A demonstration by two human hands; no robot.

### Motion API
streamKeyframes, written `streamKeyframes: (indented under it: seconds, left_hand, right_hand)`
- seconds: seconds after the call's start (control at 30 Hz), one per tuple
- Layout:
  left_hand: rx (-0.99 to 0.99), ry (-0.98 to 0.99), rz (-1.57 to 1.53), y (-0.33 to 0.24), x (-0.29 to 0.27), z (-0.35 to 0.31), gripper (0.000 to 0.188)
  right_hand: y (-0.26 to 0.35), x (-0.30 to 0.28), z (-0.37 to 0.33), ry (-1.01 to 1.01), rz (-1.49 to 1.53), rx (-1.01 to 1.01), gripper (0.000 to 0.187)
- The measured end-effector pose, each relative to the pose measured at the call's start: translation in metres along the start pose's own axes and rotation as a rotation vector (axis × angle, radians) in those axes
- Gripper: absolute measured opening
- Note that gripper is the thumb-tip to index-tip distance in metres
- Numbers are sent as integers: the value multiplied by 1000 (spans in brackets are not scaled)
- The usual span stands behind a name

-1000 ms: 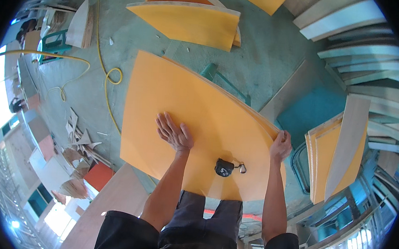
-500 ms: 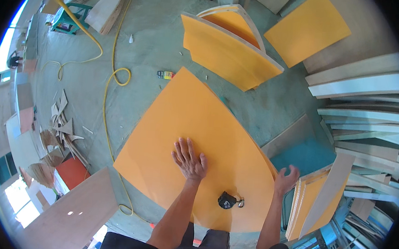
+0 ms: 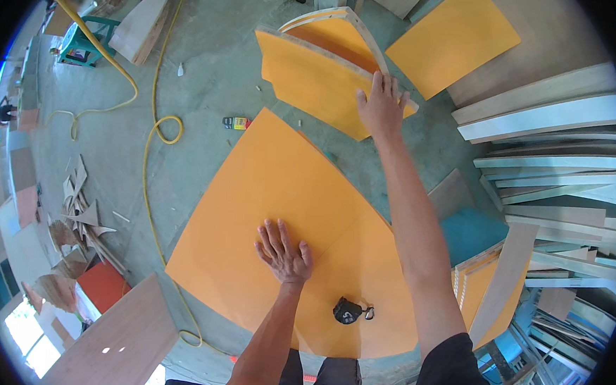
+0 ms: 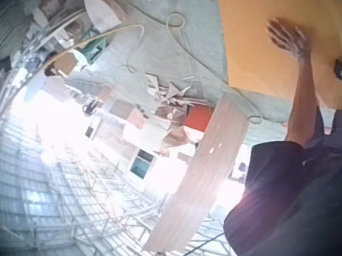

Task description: The person measures curved wooden panels with a tape measure, carries them, and uses a pneumatic nailer to attach pieces together. They also handle various tools including a drill and a sander on a workbench.

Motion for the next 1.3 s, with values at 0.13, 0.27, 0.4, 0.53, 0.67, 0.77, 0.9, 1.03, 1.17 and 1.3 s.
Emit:
streamKeyframes:
  seconds: [0.13,0.27,0.4,0.53,0.67,0.77,0.9,1.03,1.17,1.3]
  left_hand:
    - [-5,-23,-10,2,-2,-1,70]
    - [-13,-11,-14,2,-1,2,69]
    - [-11,14,4,1,2,1,70]
    - [-25,-2,5,7,-1,0,71]
    - [-22,8,14,3,-3,2,71]
    - [19,29,-6,-10,3,6,71]
    - [-22,6,24,9,0,-2,71]
    - [-16,-12,6,5,-4,-1,71]
    - [23,-8,-24,-10,-2,5,70]
    - [-17,-27,17,7,-6,-1,70]
  right_hand:
    - [13,-2,-37,43,94,-62,30]
    - [16,-19,-60,-126,228,-106,25]
    - [12,-11,-55,5,283,-41,29]
    - [7,7,-30,242,456,6,39]
    - [-49,55,17,310,438,68,48]
    - [-112,108,28,257,236,75,52]
    - [-81,110,30,460,297,309,57]
    - [-68,93,21,637,268,313,61]
    - [-111,124,28,555,214,232,63]
    - [-62,91,17,548,305,340,61]
Point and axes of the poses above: each hand's wrist, its own z-axis towards the middle knuckle, its own x-axis out of the palm, y = z × x, the point moved 10 cm from there along z, towards the middle knuckle, and after that the axes turned 2 degrees about x, right-handed, at the moved point
